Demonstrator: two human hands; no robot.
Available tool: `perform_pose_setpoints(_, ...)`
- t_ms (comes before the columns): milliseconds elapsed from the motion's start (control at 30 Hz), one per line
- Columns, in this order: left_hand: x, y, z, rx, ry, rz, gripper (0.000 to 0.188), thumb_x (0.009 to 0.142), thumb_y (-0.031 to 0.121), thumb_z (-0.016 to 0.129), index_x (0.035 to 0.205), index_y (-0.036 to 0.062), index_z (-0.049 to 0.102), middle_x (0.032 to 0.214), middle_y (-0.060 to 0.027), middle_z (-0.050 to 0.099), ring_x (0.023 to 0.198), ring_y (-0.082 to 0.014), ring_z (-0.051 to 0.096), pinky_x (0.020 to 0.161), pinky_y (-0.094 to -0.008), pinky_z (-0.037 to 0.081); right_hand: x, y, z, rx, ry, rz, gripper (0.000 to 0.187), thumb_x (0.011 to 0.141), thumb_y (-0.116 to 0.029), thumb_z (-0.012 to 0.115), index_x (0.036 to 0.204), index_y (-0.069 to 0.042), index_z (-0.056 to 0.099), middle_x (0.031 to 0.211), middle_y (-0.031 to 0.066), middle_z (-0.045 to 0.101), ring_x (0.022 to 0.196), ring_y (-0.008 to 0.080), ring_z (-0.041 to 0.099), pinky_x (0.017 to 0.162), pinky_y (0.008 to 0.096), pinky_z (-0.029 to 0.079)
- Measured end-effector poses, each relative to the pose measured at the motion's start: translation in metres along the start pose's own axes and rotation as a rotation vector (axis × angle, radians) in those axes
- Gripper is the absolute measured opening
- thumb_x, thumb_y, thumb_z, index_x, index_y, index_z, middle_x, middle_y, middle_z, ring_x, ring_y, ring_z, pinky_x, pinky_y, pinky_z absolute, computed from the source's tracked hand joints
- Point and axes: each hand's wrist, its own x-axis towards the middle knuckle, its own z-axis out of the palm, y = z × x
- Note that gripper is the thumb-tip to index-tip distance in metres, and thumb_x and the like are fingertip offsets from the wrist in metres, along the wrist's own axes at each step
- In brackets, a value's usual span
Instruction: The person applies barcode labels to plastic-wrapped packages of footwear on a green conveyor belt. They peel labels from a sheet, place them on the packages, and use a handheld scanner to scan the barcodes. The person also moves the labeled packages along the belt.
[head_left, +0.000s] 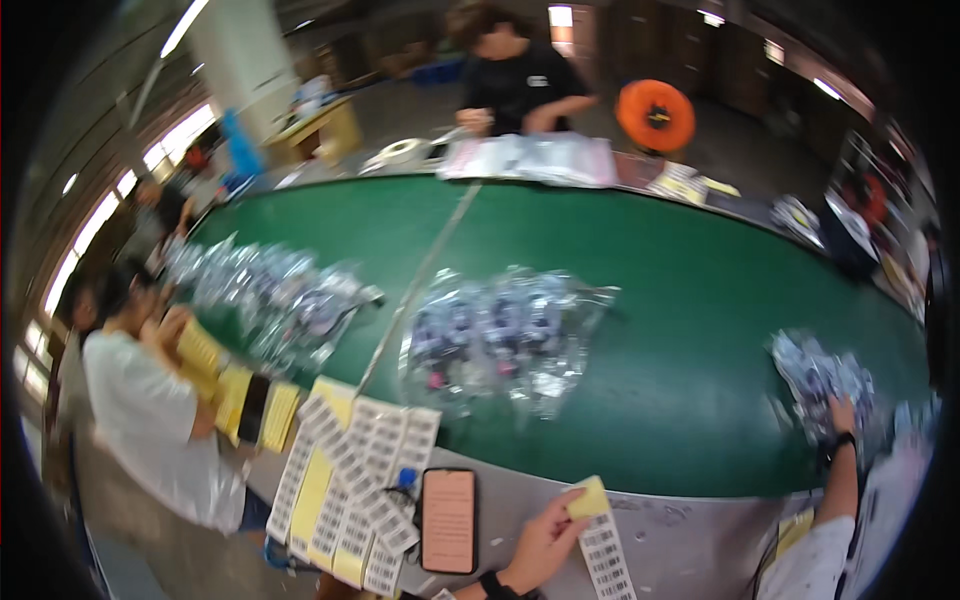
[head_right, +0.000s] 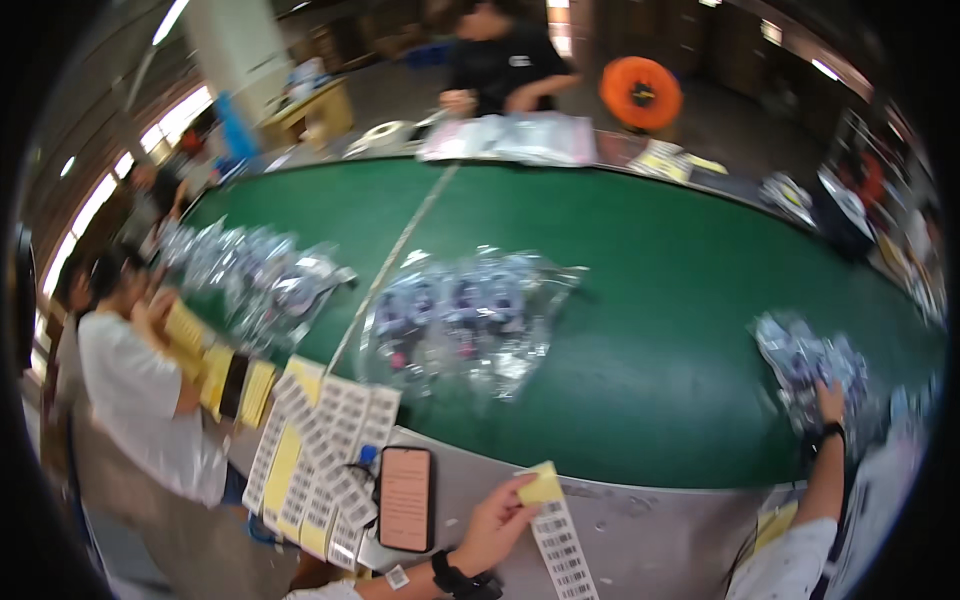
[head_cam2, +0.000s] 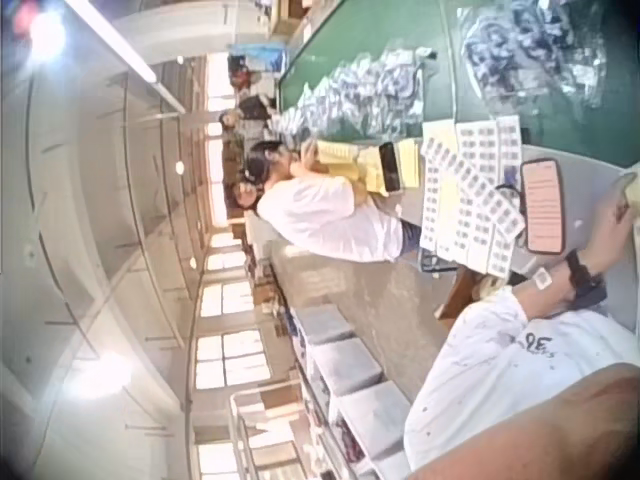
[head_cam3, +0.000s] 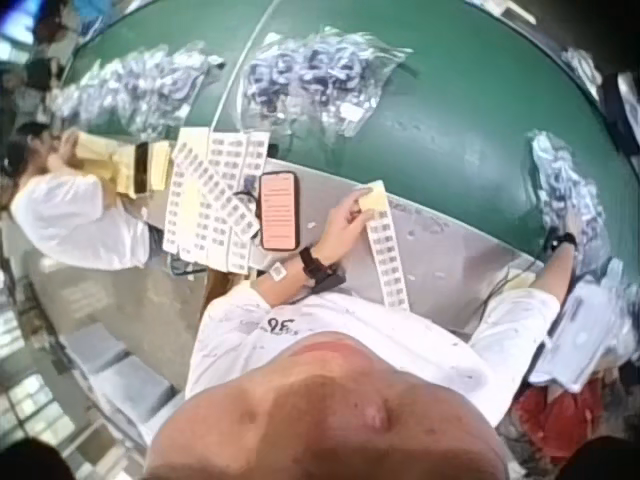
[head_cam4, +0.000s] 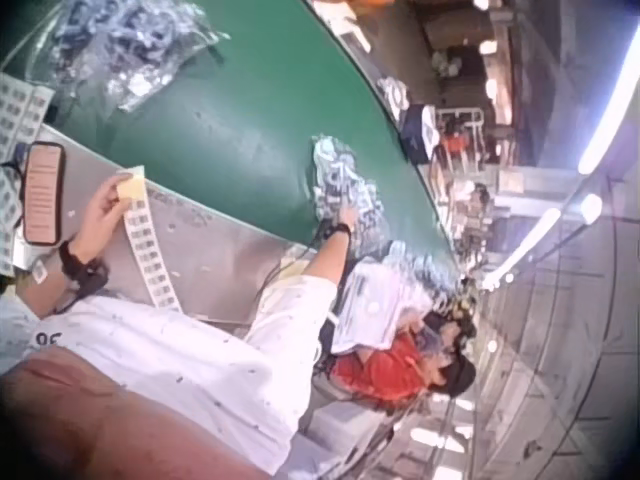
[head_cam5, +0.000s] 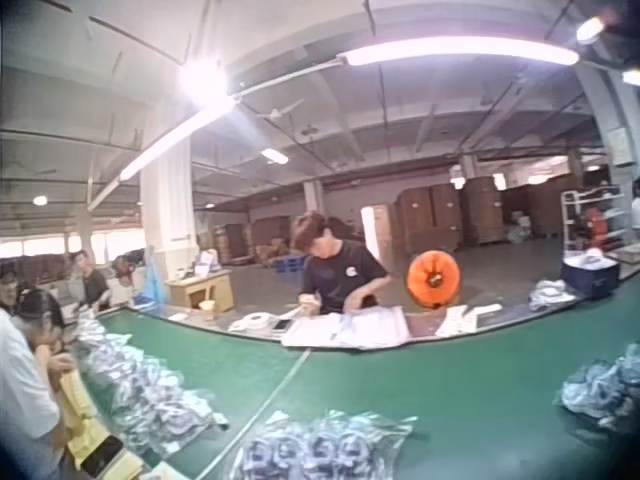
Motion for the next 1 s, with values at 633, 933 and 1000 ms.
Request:
perform_pose_setpoints(633,-0.009,0.025,0.029,-0.010,0.215,0.062,0.045,0.094,-0.003,0.047,0.137,0.0025,0.034,0.106,-0.0162,0.064,0.090,-0.0157,0.064,0.075,-0.0260,0.054,-0.292,-0.406,0.018,1.375,-0.959,-0.251,0.026,0.082,-0.003,0.056,0.108,-0.002,0.054,0.072,0.0078,0.059,0.059,0.0145,0.057,0.053,0.0292,0.046)
perform_pose_setpoints(933,-0.009,0.019,0.011,0.019,0.210,-0.088,0.028,0.093,0.002,0.056,0.121,-0.0008,0.056,0.092,-0.0065,0.068,0.079,-0.0068,0.062,0.069,-0.0194,0.049,-0.366,-0.378,-0.050,0.938,-0.135,-1.010,0.030,0.085,-0.009,0.063,0.112,0.001,0.055,0.091,0.0125,0.063,0.084,0.0270,0.061,0.077,0.0338,0.050)
perform_pose_setpoints(1000,-0.009,0.025,0.015,0.013,0.222,-0.068,0.022,0.093,0.003,0.057,0.115,-0.0009,0.061,0.090,-0.0043,0.068,0.078,-0.0044,0.059,0.067,-0.0177,0.046,-0.386,-0.360,-0.075,0.974,-0.330,-1.063,0.026,0.085,-0.012,0.064,0.107,0.000,0.059,0.096,0.0128,0.063,0.089,0.0309,0.058,0.080,0.0361,0.049)
